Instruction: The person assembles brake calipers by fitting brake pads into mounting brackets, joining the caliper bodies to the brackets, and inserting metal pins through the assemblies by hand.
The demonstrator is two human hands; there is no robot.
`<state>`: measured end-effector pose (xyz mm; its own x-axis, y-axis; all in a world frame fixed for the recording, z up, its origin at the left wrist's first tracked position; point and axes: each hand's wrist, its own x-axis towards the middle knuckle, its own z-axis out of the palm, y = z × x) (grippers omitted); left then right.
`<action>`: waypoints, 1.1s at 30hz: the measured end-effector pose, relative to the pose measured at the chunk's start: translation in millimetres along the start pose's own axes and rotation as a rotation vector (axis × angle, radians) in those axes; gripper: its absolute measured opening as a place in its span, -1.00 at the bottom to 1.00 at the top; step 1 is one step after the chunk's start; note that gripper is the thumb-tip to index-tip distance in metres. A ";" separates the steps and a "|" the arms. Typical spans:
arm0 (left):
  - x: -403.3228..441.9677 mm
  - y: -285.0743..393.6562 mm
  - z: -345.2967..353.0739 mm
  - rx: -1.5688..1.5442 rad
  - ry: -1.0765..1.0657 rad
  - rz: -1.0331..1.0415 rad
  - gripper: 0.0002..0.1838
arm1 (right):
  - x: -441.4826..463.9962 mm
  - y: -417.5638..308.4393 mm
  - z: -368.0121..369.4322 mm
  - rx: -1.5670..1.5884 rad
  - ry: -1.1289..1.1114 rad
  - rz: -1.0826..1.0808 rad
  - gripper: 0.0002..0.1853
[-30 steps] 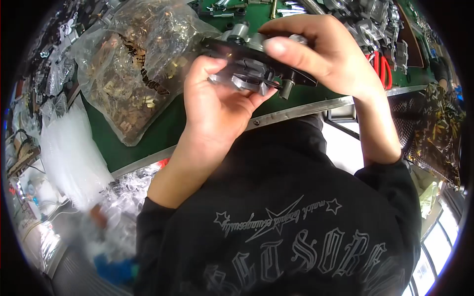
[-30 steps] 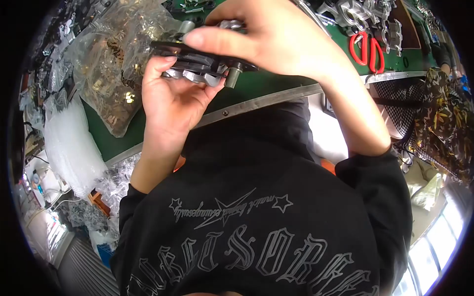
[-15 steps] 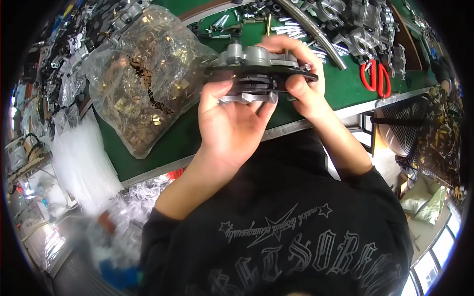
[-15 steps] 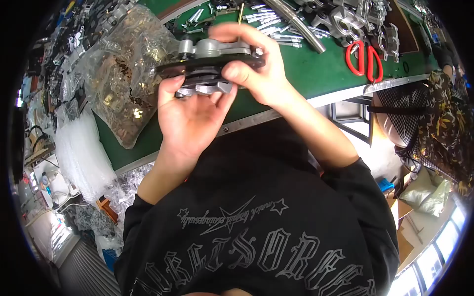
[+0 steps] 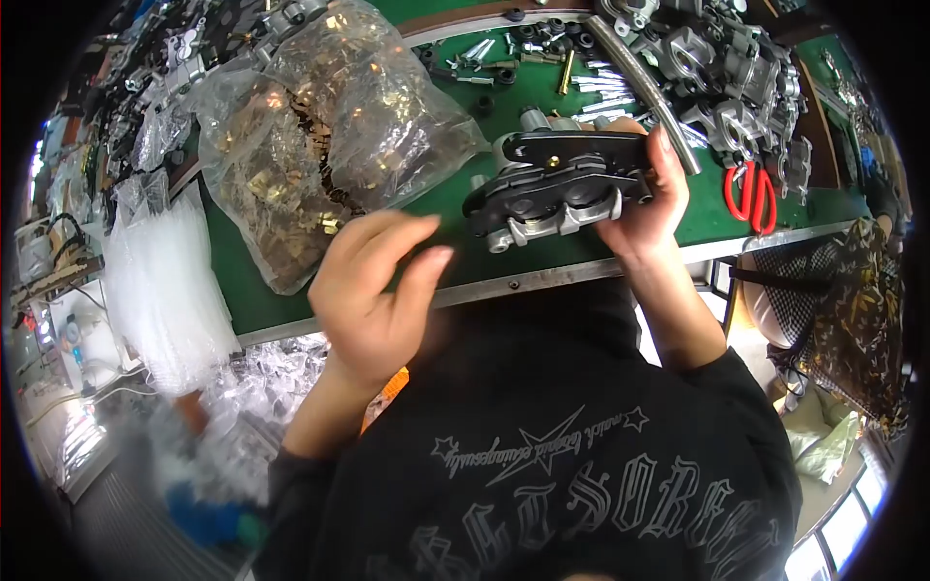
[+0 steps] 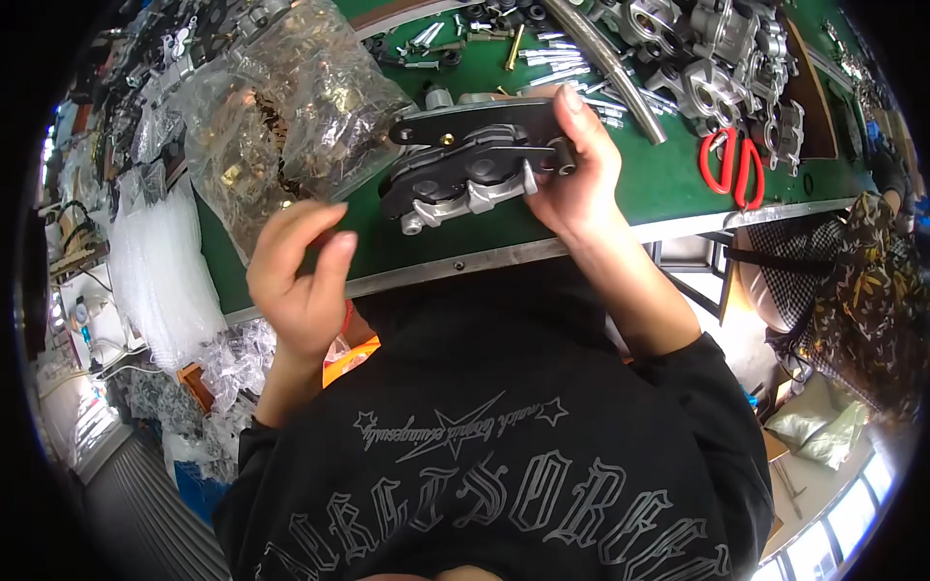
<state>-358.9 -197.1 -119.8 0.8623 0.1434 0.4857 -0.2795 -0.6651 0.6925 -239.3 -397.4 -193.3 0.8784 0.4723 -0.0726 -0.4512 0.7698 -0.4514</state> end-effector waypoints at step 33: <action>-36.0 -23.7 63.2 -0.053 0.180 0.171 -0.41 | -12.5 22.7 44.1 -0.179 0.097 -0.107 -0.52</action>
<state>-356.6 -232.8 -187.4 0.7130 0.1632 0.6819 -0.4405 -0.6524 0.6167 -267.5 -366.9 -163.5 0.9348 0.3416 -0.0974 -0.3271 0.7208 -0.6111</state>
